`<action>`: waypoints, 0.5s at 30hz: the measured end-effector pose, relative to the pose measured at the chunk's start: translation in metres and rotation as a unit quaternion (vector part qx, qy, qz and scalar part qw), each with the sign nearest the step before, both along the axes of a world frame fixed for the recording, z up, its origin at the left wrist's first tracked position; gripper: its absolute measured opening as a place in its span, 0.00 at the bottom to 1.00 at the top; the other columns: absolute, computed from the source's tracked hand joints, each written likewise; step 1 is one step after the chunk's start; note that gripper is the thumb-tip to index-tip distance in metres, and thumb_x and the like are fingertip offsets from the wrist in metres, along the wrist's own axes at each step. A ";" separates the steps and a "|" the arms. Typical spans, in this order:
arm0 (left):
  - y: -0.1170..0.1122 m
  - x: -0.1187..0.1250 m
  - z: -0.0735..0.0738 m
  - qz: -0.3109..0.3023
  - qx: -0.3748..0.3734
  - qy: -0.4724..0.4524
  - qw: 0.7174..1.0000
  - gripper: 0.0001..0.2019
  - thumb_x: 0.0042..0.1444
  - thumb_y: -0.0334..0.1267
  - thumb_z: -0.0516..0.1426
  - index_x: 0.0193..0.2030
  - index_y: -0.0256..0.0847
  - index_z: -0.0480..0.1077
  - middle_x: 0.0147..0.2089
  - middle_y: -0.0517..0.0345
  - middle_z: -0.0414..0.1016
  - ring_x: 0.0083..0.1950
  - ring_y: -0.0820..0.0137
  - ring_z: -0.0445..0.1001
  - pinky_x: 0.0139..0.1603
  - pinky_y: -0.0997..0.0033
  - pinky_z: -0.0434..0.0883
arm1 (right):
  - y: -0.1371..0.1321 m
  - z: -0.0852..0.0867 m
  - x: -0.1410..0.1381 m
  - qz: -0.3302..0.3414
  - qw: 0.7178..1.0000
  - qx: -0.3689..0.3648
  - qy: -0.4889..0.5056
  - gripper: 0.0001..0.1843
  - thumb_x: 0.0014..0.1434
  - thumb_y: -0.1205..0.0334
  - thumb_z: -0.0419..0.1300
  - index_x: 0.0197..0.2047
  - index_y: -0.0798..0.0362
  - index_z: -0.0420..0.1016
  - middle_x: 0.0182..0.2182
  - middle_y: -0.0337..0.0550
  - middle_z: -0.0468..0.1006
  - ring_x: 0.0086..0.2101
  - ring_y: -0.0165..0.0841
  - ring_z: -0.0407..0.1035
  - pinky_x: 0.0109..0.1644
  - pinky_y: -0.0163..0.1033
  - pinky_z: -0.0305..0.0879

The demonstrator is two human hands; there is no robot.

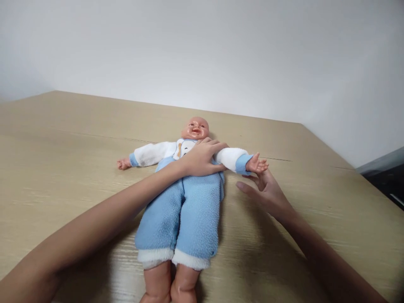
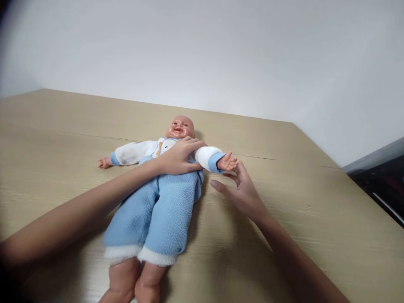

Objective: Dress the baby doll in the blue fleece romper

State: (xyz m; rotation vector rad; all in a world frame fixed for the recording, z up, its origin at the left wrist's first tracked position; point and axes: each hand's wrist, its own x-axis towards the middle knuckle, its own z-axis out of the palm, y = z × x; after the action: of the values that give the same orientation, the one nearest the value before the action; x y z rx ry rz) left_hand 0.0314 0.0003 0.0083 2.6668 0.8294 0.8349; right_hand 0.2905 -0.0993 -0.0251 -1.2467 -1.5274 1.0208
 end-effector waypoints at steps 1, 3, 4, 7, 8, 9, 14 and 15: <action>0.000 -0.001 -0.001 -0.001 -0.005 -0.025 1.000 0.21 0.65 0.50 0.63 0.58 0.40 0.76 0.54 0.46 0.82 0.53 0.52 0.75 0.58 0.51 0.70 | 0.001 -0.004 0.000 0.010 1.000 -0.009 -0.027 0.49 0.57 0.39 0.79 0.74 0.42 0.65 0.75 0.54 0.70 0.70 0.54 0.70 0.75 0.62 0.68; 0.001 -0.004 -0.002 -0.007 -0.021 -0.080 0.997 0.20 0.64 0.48 0.64 0.57 0.38 0.76 0.53 0.46 0.83 0.53 0.53 0.76 0.58 0.52 0.71 | 0.002 -0.010 -0.002 0.044 0.994 -0.018 -0.097 0.43 0.59 0.38 0.77 0.71 0.42 0.69 0.73 0.54 0.73 0.70 0.55 0.69 0.76 0.66 0.65; 0.000 -0.006 -0.002 -0.011 -0.032 -0.109 0.994 0.20 0.64 0.48 0.64 0.58 0.38 0.76 0.53 0.46 0.83 0.53 0.53 0.77 0.59 0.52 0.71 | 0.002 -0.011 -0.005 0.066 0.989 -0.012 -0.129 0.40 0.61 0.38 0.76 0.70 0.42 0.72 0.72 0.53 0.75 0.70 0.56 0.69 0.77 0.66 0.63; 0.000 -0.009 -0.003 -0.021 -0.087 -0.205 0.975 0.21 0.65 0.49 0.65 0.59 0.38 0.77 0.57 0.45 0.84 0.58 0.53 0.79 0.64 0.52 0.73 | 0.002 -0.010 -0.017 0.101 0.979 0.023 -0.173 0.33 0.65 0.36 0.71 0.67 0.42 0.76 0.68 0.51 0.78 0.69 0.56 0.69 0.78 0.66 0.60; 0.001 -0.011 -0.003 -0.022 -0.106 -0.236 0.966 0.21 0.65 0.50 0.65 0.59 0.39 0.77 0.59 0.45 0.84 0.61 0.52 0.79 0.66 0.51 0.72 | 0.003 -0.009 -0.021 0.103 0.980 0.026 -0.167 0.32 0.66 0.35 0.69 0.66 0.43 0.77 0.67 0.51 0.79 0.69 0.56 0.70 0.78 0.66 0.60; 0.001 -0.012 -0.003 -0.021 -0.123 -0.266 0.956 0.22 0.65 0.51 0.65 0.60 0.39 0.77 0.61 0.44 0.84 0.64 0.50 0.78 0.69 0.50 0.72 | 0.004 -0.007 -0.027 0.104 0.982 0.022 -0.155 0.31 0.67 0.34 0.67 0.65 0.43 0.78 0.67 0.51 0.79 0.68 0.55 0.70 0.78 0.65 0.60; 0.005 -0.024 -0.007 -0.007 -0.187 -0.398 0.898 0.28 0.64 0.61 0.66 0.57 0.38 0.78 0.63 0.41 0.83 0.67 0.48 0.78 0.73 0.46 0.70 | 0.018 0.002 -0.065 0.096 0.995 -0.028 -0.032 0.26 0.71 0.33 0.62 0.58 0.44 0.79 0.59 0.47 0.82 0.63 0.49 0.73 0.71 0.55 0.67; 0.006 -0.028 -0.008 -0.002 -0.199 -0.424 0.883 0.29 0.64 0.64 0.66 0.55 0.39 0.79 0.61 0.43 0.84 0.67 0.48 0.78 0.73 0.47 0.70 | 0.022 0.003 -0.076 0.088 0.996 -0.029 0.002 0.26 0.70 0.33 0.63 0.56 0.44 0.78 0.56 0.46 0.83 0.59 0.47 0.75 0.68 0.52 0.69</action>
State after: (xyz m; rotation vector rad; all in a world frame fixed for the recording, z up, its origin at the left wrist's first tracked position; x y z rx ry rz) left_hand 0.0036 0.0060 0.0008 1.6697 0.6480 1.4685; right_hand 0.2149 -0.0773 -0.0221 -1.1644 -1.6369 1.1891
